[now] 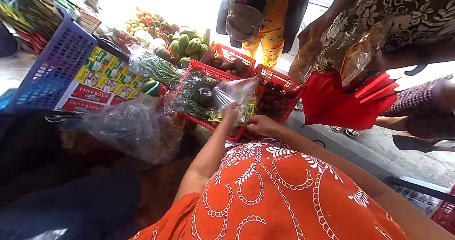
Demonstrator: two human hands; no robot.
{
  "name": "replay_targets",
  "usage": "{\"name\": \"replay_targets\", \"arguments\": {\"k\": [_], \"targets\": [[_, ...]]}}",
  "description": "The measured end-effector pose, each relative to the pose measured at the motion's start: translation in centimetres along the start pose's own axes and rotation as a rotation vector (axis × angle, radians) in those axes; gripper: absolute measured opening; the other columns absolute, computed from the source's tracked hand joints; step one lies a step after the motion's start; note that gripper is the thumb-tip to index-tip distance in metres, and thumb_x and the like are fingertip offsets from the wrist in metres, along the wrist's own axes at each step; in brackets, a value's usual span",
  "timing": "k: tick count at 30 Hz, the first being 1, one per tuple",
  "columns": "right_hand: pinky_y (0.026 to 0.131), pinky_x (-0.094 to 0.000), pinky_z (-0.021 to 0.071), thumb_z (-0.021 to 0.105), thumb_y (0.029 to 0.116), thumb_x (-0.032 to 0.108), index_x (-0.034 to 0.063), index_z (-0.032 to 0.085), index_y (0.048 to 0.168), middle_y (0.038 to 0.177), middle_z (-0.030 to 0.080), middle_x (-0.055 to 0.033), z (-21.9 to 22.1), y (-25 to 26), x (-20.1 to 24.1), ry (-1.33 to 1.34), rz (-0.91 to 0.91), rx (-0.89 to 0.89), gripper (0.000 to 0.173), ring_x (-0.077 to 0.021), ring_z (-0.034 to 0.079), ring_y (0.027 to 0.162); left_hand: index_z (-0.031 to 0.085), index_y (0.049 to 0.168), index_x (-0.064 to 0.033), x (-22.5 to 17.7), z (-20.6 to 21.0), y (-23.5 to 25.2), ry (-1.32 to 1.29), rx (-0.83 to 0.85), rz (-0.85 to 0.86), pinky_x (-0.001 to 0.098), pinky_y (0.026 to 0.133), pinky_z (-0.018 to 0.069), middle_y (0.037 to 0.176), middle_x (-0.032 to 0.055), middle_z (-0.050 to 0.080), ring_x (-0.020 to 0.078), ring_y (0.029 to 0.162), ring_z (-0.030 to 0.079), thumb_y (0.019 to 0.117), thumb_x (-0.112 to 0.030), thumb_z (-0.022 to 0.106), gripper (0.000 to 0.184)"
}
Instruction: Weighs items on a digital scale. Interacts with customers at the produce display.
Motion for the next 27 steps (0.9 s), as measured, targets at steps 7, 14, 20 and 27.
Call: {"name": "replay_targets", "arguments": {"k": [7, 14, 20, 27], "targets": [[0.102, -0.0491, 0.0496, 0.055, 0.1054, 0.019, -0.0008, 0.067, 0.124, 0.118, 0.070, -0.0203, 0.1, 1.8, 2.1, -0.024, -0.051, 0.003, 0.030, -0.0297, 0.067, 0.111, 0.068, 0.133, -0.0086, 2.0, 1.0, -0.4, 0.100, 0.024, 0.019, 0.0544, 0.110, 0.0443, 0.131, 0.0153, 0.068, 0.0310, 0.126, 0.062, 0.1085, -0.025, 0.049, 0.034], [0.101, -0.0519, 0.0506, 0.057, 0.1038, 0.016, 0.0016, 0.074, 0.114, 0.111, 0.073, -0.0172, -4.7, 8.2, 10.5, -0.217, -0.277, -0.125, 0.024, -0.0302, 0.069, 0.108, 0.067, 0.130, -0.0002, 2.9, -0.1, -1.7, -0.096, -0.070, -0.071, 0.0469, 0.111, 0.0449, 0.127, 0.0200, 0.069, 0.0291, 0.124, 0.063, 0.1051, -0.015, 0.051, 0.033], [0.101, -0.0593, 0.0465, 0.064, 0.0966, 0.020, 0.0125, 0.078, 0.109, 0.126, 0.065, -0.0161, -8.6, 24.1, 16.9, -0.386, -0.359, -0.474, 0.020, -0.0377, 0.057, 0.124, 0.060, 0.142, -0.0070, 3.6, -0.5, -3.7, -0.154, -0.258, 0.030, 0.0443, 0.115, 0.0439, 0.143, 0.0194, 0.058, 0.0297, 0.135, 0.054, 0.1014, -0.018, 0.059, 0.042], [0.116, -0.0783, 0.0109, 0.062, 0.0972, 0.028, 0.0132, 0.075, 0.121, 0.164, 0.037, -0.0127, -6.2, 36.5, 18.8, -0.544, -0.079, -0.596, 0.031, -0.0401, 0.014, 0.157, 0.072, 0.116, 0.0029, 9.7, -5.2, -12.9, -0.183, -0.670, 0.151, 0.0341, 0.100, 0.0568, 0.122, 0.0174, 0.069, 0.0209, 0.115, 0.068, 0.0924, -0.005, 0.062, 0.027]]}}
Point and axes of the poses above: each hand's wrist, its own y-axis towards the middle knuckle, its own z-axis out of the palm, x = y × z, the point moved 5 cm from there along y, towards the middle knuckle
